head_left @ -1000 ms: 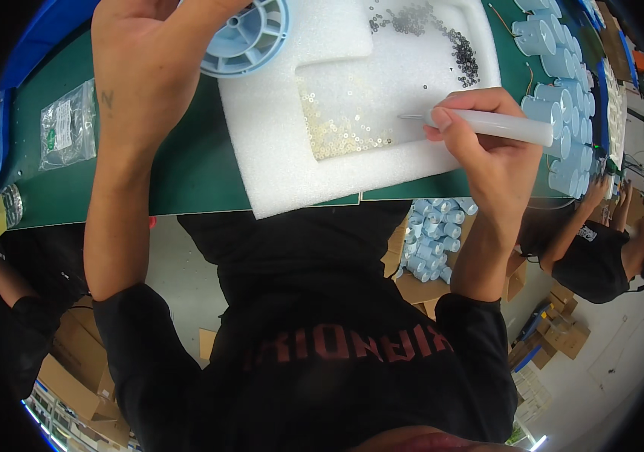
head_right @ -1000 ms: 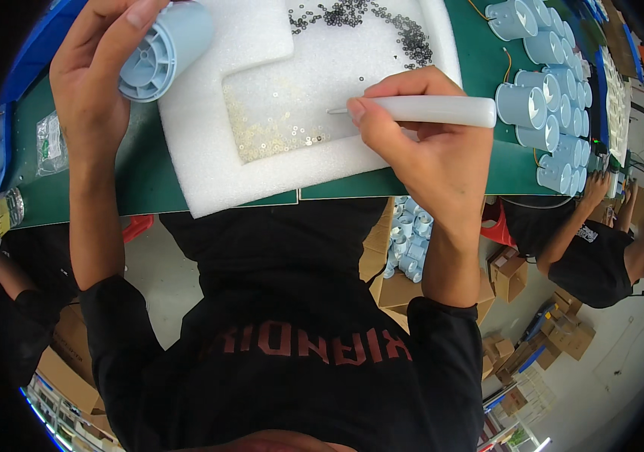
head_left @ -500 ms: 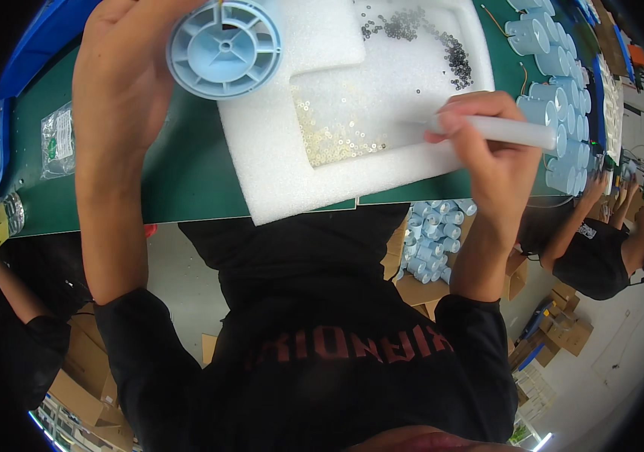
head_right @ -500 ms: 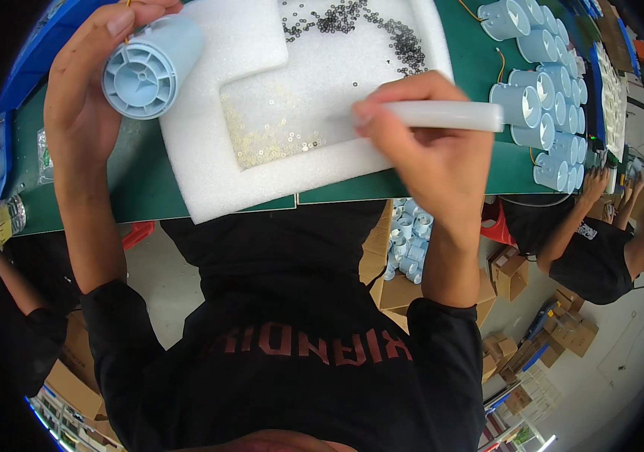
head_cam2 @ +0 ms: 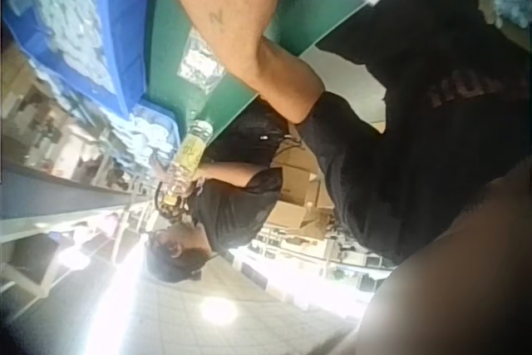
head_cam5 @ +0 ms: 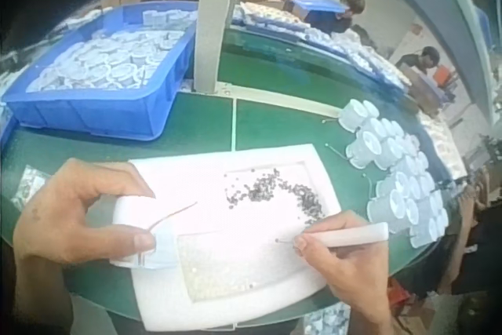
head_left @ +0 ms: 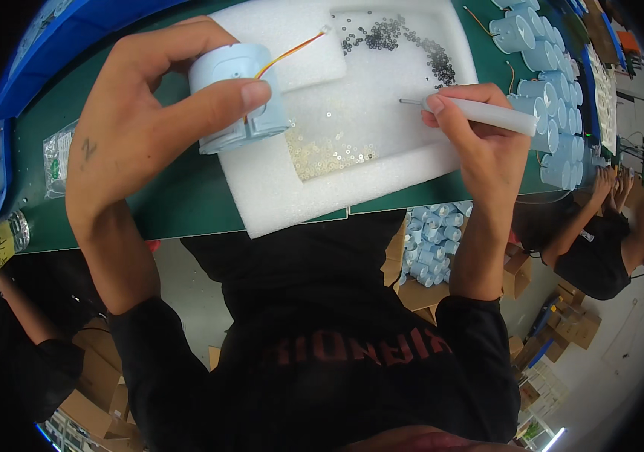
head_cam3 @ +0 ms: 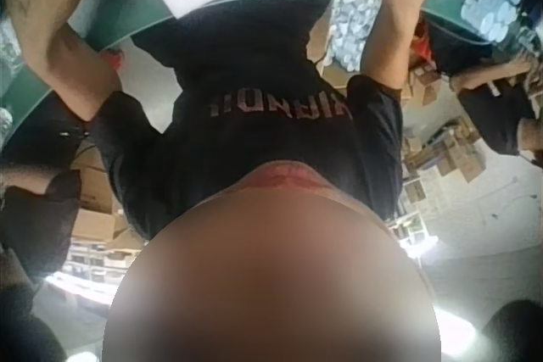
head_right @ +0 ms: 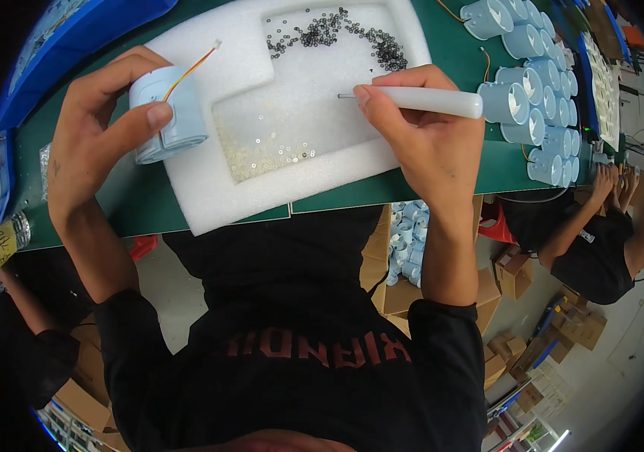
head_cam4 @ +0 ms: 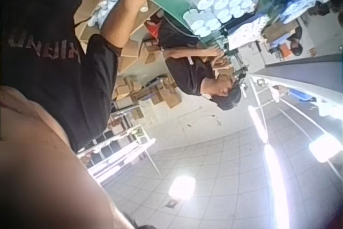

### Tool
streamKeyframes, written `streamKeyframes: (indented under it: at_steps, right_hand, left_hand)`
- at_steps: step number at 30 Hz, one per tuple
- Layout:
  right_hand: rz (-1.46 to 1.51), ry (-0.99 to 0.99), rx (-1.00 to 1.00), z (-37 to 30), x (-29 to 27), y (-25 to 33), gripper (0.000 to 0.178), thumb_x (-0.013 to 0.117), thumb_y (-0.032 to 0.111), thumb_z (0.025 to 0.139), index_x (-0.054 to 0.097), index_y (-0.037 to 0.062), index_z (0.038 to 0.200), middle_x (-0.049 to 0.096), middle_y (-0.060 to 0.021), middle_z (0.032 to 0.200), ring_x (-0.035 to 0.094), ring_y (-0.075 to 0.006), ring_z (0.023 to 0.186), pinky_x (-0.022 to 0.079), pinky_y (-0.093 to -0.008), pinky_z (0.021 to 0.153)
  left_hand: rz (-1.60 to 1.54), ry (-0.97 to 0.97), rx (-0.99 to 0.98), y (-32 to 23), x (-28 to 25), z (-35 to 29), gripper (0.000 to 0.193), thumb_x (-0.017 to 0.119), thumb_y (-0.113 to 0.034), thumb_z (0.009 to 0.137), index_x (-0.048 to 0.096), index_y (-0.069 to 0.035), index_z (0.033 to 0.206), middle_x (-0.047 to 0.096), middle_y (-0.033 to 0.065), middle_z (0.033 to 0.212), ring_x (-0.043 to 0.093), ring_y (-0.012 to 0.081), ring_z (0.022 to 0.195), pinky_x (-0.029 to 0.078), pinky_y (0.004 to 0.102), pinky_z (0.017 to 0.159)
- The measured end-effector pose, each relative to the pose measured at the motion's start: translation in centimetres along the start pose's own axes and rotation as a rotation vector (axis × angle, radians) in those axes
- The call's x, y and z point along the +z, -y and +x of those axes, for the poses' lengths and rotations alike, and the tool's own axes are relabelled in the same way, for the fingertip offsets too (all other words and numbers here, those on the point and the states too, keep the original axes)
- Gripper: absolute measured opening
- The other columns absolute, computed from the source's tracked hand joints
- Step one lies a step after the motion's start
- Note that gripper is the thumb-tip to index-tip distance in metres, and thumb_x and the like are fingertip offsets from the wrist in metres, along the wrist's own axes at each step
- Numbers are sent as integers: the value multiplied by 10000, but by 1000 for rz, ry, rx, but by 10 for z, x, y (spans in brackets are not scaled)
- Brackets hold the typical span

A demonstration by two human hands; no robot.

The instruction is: Assembling small electronic components by placing internal parts and screws into cylindrical plastic housings at a factory workstation.

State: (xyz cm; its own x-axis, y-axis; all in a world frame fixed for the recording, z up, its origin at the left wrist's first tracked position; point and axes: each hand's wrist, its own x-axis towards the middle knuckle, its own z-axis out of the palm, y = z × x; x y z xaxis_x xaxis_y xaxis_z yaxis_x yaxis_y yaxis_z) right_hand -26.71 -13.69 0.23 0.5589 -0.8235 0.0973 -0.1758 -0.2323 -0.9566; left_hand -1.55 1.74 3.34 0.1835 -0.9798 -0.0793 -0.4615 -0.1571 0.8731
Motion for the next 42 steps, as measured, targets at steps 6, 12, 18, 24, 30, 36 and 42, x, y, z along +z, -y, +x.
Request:
streamKeyframes:
  at_steps: [6,12,18,24,30,36,42]
  right_hand:
    - [106,140,116,3,-1,12,155,725,6,778,615,-48,873,650,-95,813,638,-128,729,509,-219,645]
    - [452,70,-263,-11,21,26,271,689,-58,744,589,-65,995,647,-177,925,659,-208,790,546,-284,691]
    - [13,-49,-552,-10,44,32,236,733,-50,686,649,-28,905,670,-158,909,660,-175,776,537,-250,622]
    - [-14,-35,-580,-6,47,26,237,734,-35,684,659,-2,907,679,-143,913,667,-191,785,536,-256,643]
    - [-193,-7,-685,1,55,31,232,704,-66,735,652,-14,955,666,-140,901,662,-192,776,530,-261,655]
    - [-365,-106,-612,-3,78,31,257,734,8,747,682,19,999,643,-97,822,615,-193,586,488,-292,507]
    - [257,83,97,-7,78,47,220,653,125,877,678,-37,1024,606,-5,722,447,-30,538,326,-176,469]
  left_hand:
    - [-337,-265,81,23,4,7,260,702,-230,805,694,-7,939,665,59,843,580,117,723,441,247,691]
    - [-902,-377,139,22,25,16,277,642,-101,869,625,48,1101,660,138,1030,617,208,1008,502,368,916]
    - [-1104,-280,64,23,27,15,323,629,-125,885,591,85,1127,641,168,1063,621,226,996,503,410,919]
    - [-1098,-263,47,21,29,14,319,619,-116,890,586,93,1129,641,176,1052,624,233,987,512,405,906]
    - [-1039,-332,69,18,30,15,298,637,-96,876,601,91,1104,652,157,1024,634,213,941,520,375,879]
    - [-659,-509,207,12,34,15,168,655,-81,863,675,25,992,671,55,898,595,84,820,471,217,747]
    - [-555,-489,286,6,23,10,145,664,-64,849,668,35,955,664,59,881,591,86,782,488,227,683]
